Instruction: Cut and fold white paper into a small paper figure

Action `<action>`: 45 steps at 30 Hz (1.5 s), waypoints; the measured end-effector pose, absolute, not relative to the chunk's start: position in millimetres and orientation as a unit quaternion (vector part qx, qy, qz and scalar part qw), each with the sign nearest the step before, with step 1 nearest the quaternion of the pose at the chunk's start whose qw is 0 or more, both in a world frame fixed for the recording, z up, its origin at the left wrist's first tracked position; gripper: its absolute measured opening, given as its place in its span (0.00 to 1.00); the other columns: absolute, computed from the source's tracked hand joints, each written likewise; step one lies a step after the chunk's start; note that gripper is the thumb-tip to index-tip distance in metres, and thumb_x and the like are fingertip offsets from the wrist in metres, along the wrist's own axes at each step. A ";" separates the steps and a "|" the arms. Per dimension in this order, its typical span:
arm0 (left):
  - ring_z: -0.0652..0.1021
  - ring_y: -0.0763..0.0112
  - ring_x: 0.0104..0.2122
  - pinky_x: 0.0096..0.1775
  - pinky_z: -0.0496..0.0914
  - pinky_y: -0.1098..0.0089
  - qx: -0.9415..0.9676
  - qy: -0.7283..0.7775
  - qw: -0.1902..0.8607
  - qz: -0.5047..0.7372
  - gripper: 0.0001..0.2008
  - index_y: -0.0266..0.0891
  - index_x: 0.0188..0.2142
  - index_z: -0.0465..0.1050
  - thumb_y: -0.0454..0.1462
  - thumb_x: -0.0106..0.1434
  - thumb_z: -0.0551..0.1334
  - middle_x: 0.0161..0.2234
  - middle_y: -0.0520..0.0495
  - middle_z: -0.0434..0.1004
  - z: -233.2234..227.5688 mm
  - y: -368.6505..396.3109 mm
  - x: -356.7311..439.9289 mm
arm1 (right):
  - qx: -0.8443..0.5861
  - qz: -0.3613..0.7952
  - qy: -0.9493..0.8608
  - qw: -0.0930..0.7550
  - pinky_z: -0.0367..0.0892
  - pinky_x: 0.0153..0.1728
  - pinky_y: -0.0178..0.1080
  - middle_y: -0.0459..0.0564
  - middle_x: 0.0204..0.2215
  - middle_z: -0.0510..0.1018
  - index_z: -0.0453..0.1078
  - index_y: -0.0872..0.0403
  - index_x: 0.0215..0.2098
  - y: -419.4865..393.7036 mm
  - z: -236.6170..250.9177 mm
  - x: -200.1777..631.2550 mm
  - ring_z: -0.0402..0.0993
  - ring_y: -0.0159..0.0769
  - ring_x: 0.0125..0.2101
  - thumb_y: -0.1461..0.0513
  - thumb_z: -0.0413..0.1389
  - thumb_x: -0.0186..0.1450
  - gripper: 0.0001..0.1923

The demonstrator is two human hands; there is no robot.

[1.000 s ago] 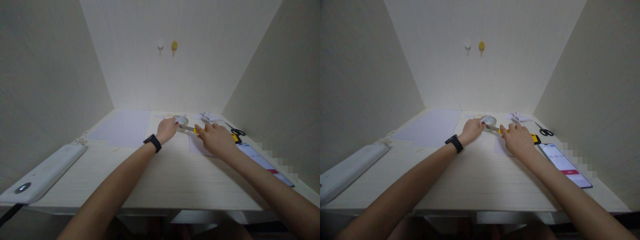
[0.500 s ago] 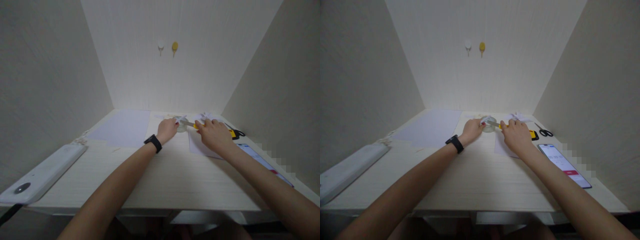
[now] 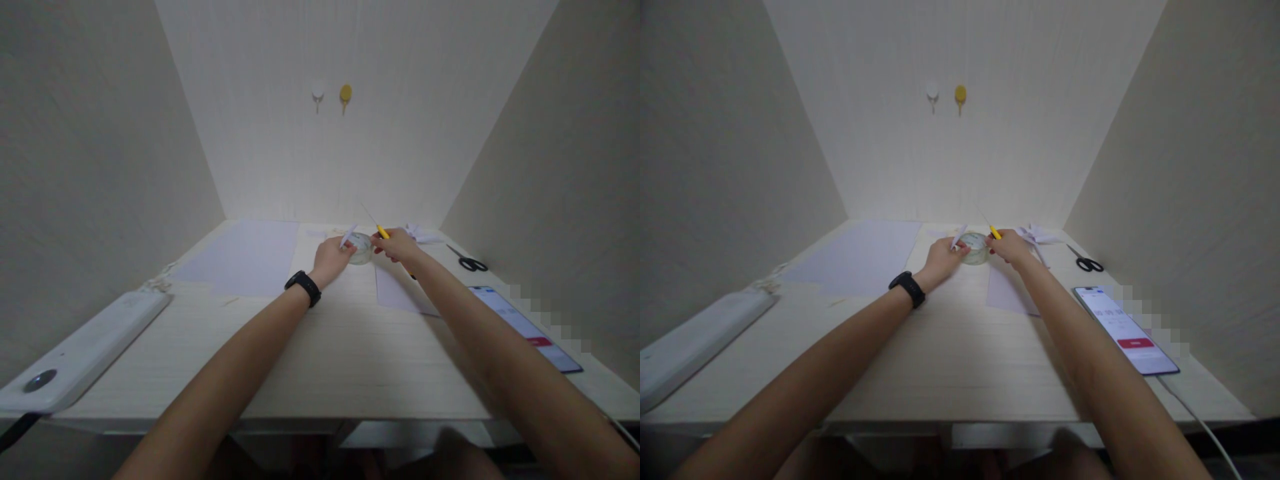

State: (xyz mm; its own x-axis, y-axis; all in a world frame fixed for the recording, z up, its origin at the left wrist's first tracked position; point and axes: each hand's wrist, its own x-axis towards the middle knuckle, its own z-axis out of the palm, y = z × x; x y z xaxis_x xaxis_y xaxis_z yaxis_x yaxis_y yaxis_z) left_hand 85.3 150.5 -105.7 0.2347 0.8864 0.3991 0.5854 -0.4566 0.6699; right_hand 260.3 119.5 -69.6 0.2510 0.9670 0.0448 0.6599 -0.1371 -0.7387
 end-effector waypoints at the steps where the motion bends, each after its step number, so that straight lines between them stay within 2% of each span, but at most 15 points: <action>1: 0.77 0.65 0.33 0.36 0.67 0.68 0.752 0.484 0.214 0.393 0.08 0.38 0.35 0.80 0.40 0.61 0.65 0.32 0.45 0.80 -107.7 152.2 85.4 | -0.712 0.228 -0.575 0.332 0.52 0.17 0.30 0.52 0.30 0.79 0.75 0.58 0.44 121.4 -71.4 259.7 0.57 0.23 0.17 0.59 0.55 0.67 0.13; 7: 0.75 0.70 0.29 0.31 0.65 0.71 0.680 0.475 0.325 0.453 0.09 0.35 0.35 0.78 0.40 0.58 0.68 0.29 0.47 0.78 -117.4 162.0 83.3 | -0.686 0.240 -0.605 0.325 0.52 0.16 0.29 0.49 0.27 0.77 0.75 0.59 0.39 123.8 -80.1 260.2 0.57 0.23 0.17 0.61 0.55 0.66 0.10; 12: 0.75 0.71 0.32 0.34 0.68 0.72 0.605 0.470 0.384 0.516 0.07 0.34 0.35 0.78 0.37 0.60 0.67 0.34 0.44 0.79 -105.4 160.7 76.4 | -0.673 0.258 -0.610 0.331 0.52 0.17 0.29 0.47 0.26 0.73 0.73 0.58 0.39 123.7 -80.9 261.5 0.57 0.23 0.17 0.62 0.56 0.66 0.08; 16: 0.75 0.71 0.31 0.35 0.69 0.70 0.572 0.497 0.403 0.513 0.09 0.34 0.36 0.78 0.39 0.61 0.67 0.34 0.43 0.79 -94.9 153.0 68.4 | -0.689 0.265 -0.565 0.369 0.55 0.18 0.29 0.46 0.28 0.73 0.66 0.57 0.48 116.6 -78.4 269.9 0.59 0.24 0.18 0.56 0.57 0.66 0.16; 19: 0.75 0.71 0.31 0.35 0.69 0.69 0.571 0.487 0.415 0.514 0.09 0.33 0.37 0.78 0.38 0.61 0.67 0.34 0.42 0.79 -91.7 146.8 64.5 | -0.720 0.237 -0.549 0.354 0.61 0.21 0.31 0.49 0.31 0.74 0.62 0.57 0.51 103.3 -76.1 287.1 0.65 0.27 0.22 0.58 0.60 0.63 0.22; 22: 0.76 0.69 0.32 0.36 0.69 0.69 0.585 0.475 0.412 0.513 0.08 0.33 0.36 0.78 0.38 0.61 0.66 0.34 0.42 0.79 -89.5 141.7 64.1 | -0.753 0.174 -0.576 0.268 0.64 0.25 0.33 0.54 0.33 0.77 0.68 0.59 0.46 85.7 -75.5 307.8 0.70 0.32 0.24 0.59 0.56 0.65 0.14; 24: 0.76 0.69 0.32 0.36 0.69 0.69 0.595 0.469 0.406 0.511 0.08 0.34 0.36 0.78 0.38 0.61 0.66 0.34 0.42 0.79 -87.7 138.4 65.3 | -0.770 0.131 -0.591 0.201 0.65 0.28 0.36 0.57 0.33 0.79 0.72 0.60 0.41 74.8 -76.6 318.3 0.74 0.36 0.27 0.58 0.53 0.67 0.13; 27: 0.75 0.70 0.31 0.35 0.69 0.69 0.610 0.456 0.407 0.503 0.08 0.33 0.34 0.77 0.38 0.60 0.67 0.31 0.43 0.78 -83.6 130.8 67.8 | -0.794 0.057 -0.586 0.154 0.65 0.32 0.37 0.61 0.39 0.81 0.75 0.60 0.45 63.6 -81.6 325.9 0.77 0.42 0.35 0.58 0.53 0.67 0.16; 30: 0.74 0.71 0.29 0.34 0.67 0.70 0.626 0.441 0.422 0.485 0.07 0.33 0.32 0.77 0.38 0.58 0.68 0.27 0.46 0.76 -77.5 116.0 68.2 | -0.804 0.022 -0.578 0.142 0.65 0.35 0.36 0.61 0.45 0.81 0.74 0.60 0.51 59.0 -89.6 326.5 0.78 0.43 0.42 0.60 0.51 0.68 0.18; 36: 0.72 0.72 0.26 0.33 0.66 0.70 0.655 0.409 0.468 0.431 0.06 0.34 0.32 0.78 0.37 0.59 0.67 0.20 0.50 0.71 -68.6 68.7 54.4 | -0.802 0.003 -0.581 0.138 0.66 0.35 0.36 0.64 0.42 0.82 0.77 0.61 0.44 57.0 -105.5 320.9 0.78 0.43 0.40 0.61 0.48 0.70 0.17; 42: 0.69 0.74 0.24 0.30 0.63 0.71 0.654 0.411 0.492 0.401 0.07 0.34 0.31 0.78 0.38 0.58 0.67 0.20 0.51 0.70 -75.0 43.1 36.0 | -0.799 -0.022 -0.582 0.147 0.66 0.39 0.40 0.67 0.42 0.81 0.79 0.62 0.43 54.7 -115.2 317.2 0.78 0.46 0.40 0.63 0.49 0.67 0.18; 45: 0.67 0.75 0.23 0.29 0.62 0.72 0.655 0.406 0.490 0.407 0.08 0.34 0.31 0.78 0.38 0.57 0.67 0.21 0.52 0.70 -77.1 40.7 32.8 | -0.783 -0.078 -0.584 0.198 0.65 0.43 0.44 0.68 0.43 0.80 0.79 0.63 0.44 47.9 -110.4 306.1 0.75 0.50 0.44 0.63 0.50 0.66 0.17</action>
